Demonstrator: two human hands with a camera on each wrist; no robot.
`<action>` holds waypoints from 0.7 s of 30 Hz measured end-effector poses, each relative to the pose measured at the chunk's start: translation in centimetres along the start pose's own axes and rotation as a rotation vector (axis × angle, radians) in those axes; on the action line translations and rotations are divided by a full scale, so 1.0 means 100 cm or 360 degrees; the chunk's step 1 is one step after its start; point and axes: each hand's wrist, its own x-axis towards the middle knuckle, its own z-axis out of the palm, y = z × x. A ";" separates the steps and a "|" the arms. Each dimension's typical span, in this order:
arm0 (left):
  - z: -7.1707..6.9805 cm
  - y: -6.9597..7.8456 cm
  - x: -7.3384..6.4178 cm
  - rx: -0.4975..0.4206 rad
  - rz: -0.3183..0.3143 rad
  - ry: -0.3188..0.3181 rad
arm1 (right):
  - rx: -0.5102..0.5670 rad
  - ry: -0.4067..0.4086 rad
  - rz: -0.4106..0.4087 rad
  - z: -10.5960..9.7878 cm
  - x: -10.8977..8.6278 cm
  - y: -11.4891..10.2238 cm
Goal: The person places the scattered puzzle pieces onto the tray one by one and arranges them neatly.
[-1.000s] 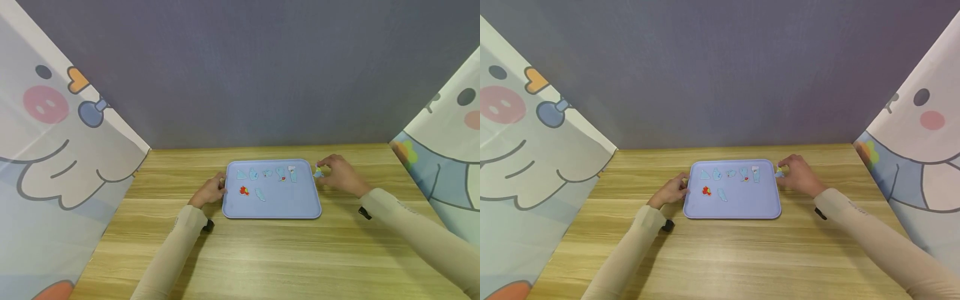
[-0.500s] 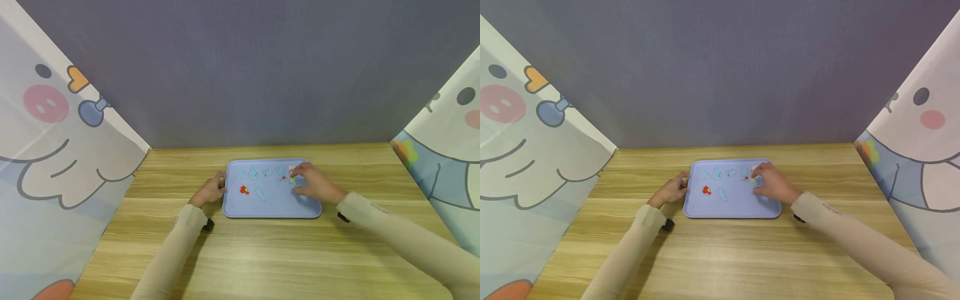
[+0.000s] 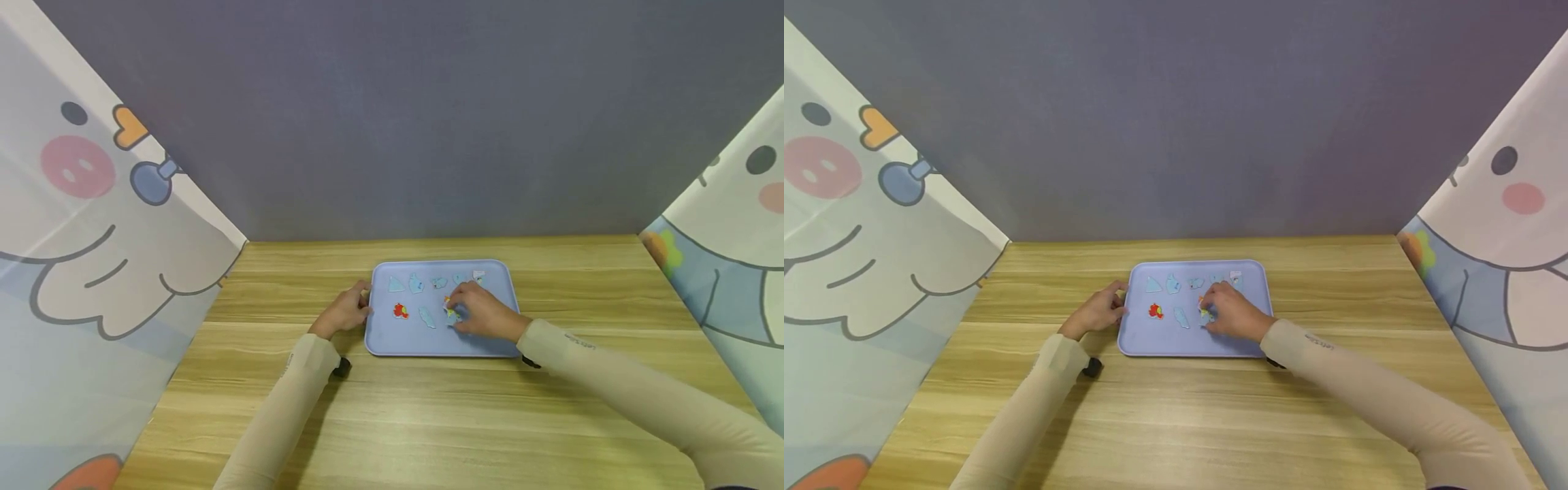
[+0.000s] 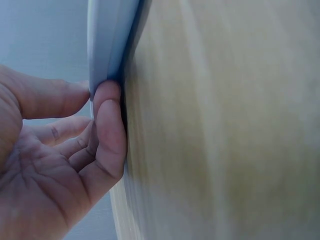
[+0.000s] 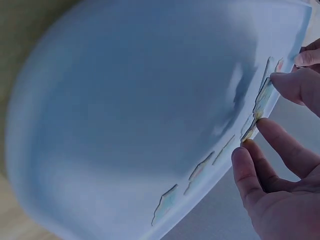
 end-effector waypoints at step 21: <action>-0.018 0.020 0.001 0.0222 -0.0005 0.0083 | -0.0094 0.0365 -0.0020 -0.023 -0.003 0.003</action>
